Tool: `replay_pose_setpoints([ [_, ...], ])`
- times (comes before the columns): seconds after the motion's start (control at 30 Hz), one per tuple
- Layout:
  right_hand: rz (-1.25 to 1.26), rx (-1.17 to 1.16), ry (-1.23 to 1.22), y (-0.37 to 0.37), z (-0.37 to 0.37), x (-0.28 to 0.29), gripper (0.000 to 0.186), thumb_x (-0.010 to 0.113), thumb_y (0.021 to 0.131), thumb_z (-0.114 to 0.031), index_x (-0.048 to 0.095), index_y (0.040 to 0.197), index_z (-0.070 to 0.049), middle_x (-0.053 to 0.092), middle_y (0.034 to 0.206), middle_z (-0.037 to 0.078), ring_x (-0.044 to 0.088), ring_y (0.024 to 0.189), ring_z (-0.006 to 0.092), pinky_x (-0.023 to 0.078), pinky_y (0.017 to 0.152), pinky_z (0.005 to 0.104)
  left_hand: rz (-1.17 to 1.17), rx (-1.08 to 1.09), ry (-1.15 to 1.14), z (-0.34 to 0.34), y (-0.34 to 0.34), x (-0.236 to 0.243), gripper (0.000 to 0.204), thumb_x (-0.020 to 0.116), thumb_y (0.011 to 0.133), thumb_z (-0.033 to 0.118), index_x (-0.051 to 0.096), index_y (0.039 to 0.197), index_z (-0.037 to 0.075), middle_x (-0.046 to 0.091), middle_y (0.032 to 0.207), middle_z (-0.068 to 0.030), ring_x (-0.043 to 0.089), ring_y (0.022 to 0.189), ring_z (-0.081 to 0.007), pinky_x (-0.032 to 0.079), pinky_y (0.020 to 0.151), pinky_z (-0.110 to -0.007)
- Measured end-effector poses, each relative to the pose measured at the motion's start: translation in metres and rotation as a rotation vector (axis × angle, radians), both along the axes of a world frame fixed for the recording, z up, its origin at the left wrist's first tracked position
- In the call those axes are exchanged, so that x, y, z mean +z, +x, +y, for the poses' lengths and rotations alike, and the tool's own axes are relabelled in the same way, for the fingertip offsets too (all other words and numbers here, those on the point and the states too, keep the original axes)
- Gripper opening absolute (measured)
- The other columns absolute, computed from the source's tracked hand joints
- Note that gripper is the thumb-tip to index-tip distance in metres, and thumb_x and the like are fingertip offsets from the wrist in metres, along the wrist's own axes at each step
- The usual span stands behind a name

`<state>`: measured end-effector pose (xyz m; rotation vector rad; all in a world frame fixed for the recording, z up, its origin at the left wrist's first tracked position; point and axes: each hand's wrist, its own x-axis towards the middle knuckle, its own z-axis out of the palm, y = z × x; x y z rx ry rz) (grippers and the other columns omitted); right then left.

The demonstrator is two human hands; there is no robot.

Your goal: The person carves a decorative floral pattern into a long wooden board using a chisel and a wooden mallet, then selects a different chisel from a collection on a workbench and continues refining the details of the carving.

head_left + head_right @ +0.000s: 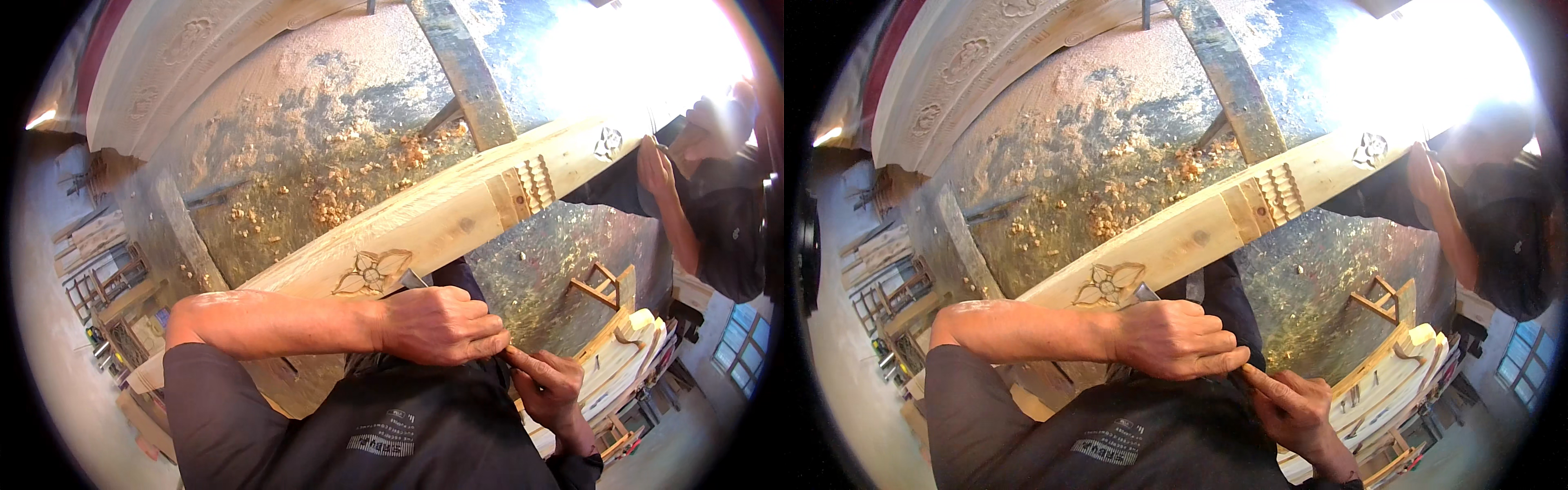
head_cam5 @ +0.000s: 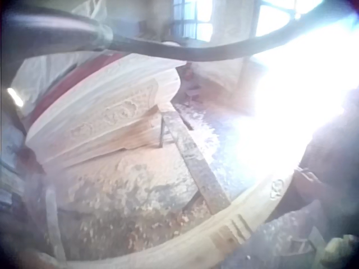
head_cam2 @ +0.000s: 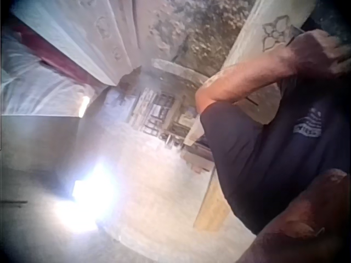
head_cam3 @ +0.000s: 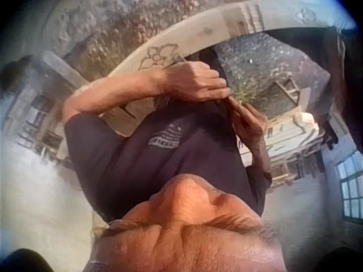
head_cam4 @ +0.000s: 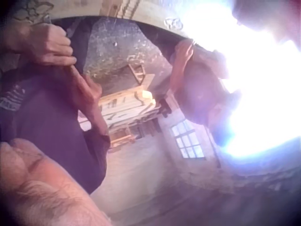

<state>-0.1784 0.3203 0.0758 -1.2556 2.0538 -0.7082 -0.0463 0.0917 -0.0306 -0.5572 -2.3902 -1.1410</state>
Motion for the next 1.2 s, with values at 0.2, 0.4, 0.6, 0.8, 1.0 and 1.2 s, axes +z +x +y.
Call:
replay_pose_setpoints([
  [0.2, -0.008, 0.066, 0.005, -0.005, 0.005, -0.003, 0.043, 0.077, 0.079, 0.009, 0.084, 0.12, -0.003, 0.064, 0.068, 0.009, 0.061, 0.051, 0.022, 0.044, 0.049, 0.0355, -0.048, 0.005, 0.048, 0.002, 0.003, 0.0, 0.03, 0.069, 0.091, 0.02, 0.072, 0.116, 0.002, 0.058, 0.084, -0.0017, 0.063, 0.072, -0.0155, 0.048, 0.056, -0.031],
  [0.4, 0.01, 0.056, -0.041, 0.001, 0.011, -0.013, 0.049, 0.08, 0.08, 0.007, 0.083, 0.126, -0.008, 0.061, 0.07, 0.004, 0.059, 0.052, 0.0188, 0.043, 0.049, 0.0339, -0.047, 0.006, 0.058, 0.006, 0.003, 0.0, 0.026, 0.069, 0.091, 0.02, 0.072, 0.111, 0.003, 0.056, 0.082, -0.001, 0.062, 0.07, -0.0153, 0.048, 0.055, -0.031],
  [0.6, 0.027, 0.073, -0.06, 0.002, 0.009, -0.02, 0.053, 0.079, 0.081, 0.007, 0.082, 0.13, -0.01, 0.064, 0.073, 0.003, 0.059, 0.053, 0.0172, 0.043, 0.048, 0.0328, -0.048, 0.011, 0.021, 0.003, 0.004, -0.003, 0.028, 0.071, 0.091, 0.02, 0.072, 0.113, 0.002, 0.057, 0.082, -0.0009, 0.061, 0.068, -0.0148, 0.045, 0.054, -0.03],
  [0.8, 0.041, 0.059, -0.117, -0.007, 0.017, -0.016, 0.051, 0.08, 0.078, 0.006, 0.083, 0.127, -0.009, 0.068, 0.074, 0.004, 0.063, 0.055, 0.0187, 0.046, 0.05, 0.0329, 0.08, 0.023, -0.075, 0.002, 0.001, 0.0, 0.043, 0.071, 0.09, 0.018, 0.072, 0.128, -0.002, 0.059, 0.087, -0.0003, 0.058, 0.069, -0.0129, 0.04, 0.055, -0.028],
  [1.0, 0.058, 0.107, -0.128, -0.031, 0.015, -0.021, 0.053, 0.082, 0.076, 0.005, 0.083, 0.127, -0.011, 0.072, 0.079, 0.004, 0.068, 0.059, 0.0183, 0.049, 0.052, 0.0315, 0.033, 0.116, -0.097, 0.016, -0.016, 0.002, 0.046, 0.072, 0.091, 0.019, 0.07, 0.132, -0.003, 0.059, 0.089, 0.0, 0.057, 0.071, -0.0117, 0.039, 0.055, -0.028],
  [1.2, 0.029, 0.139, -0.105, -0.039, 0.009, -0.023, 0.054, 0.082, 0.076, 0.004, 0.083, 0.128, -0.011, 0.072, 0.079, 0.004, 0.068, 0.06, 0.0191, 0.051, 0.053, 0.0334, 0.05, 0.113, -0.064, 0.012, -0.017, -0.004, 0.038, 0.071, 0.091, 0.017, 0.072, 0.123, -0.002, 0.058, 0.086, -0.0004, 0.058, 0.069, -0.0116, 0.038, 0.052, -0.028],
])
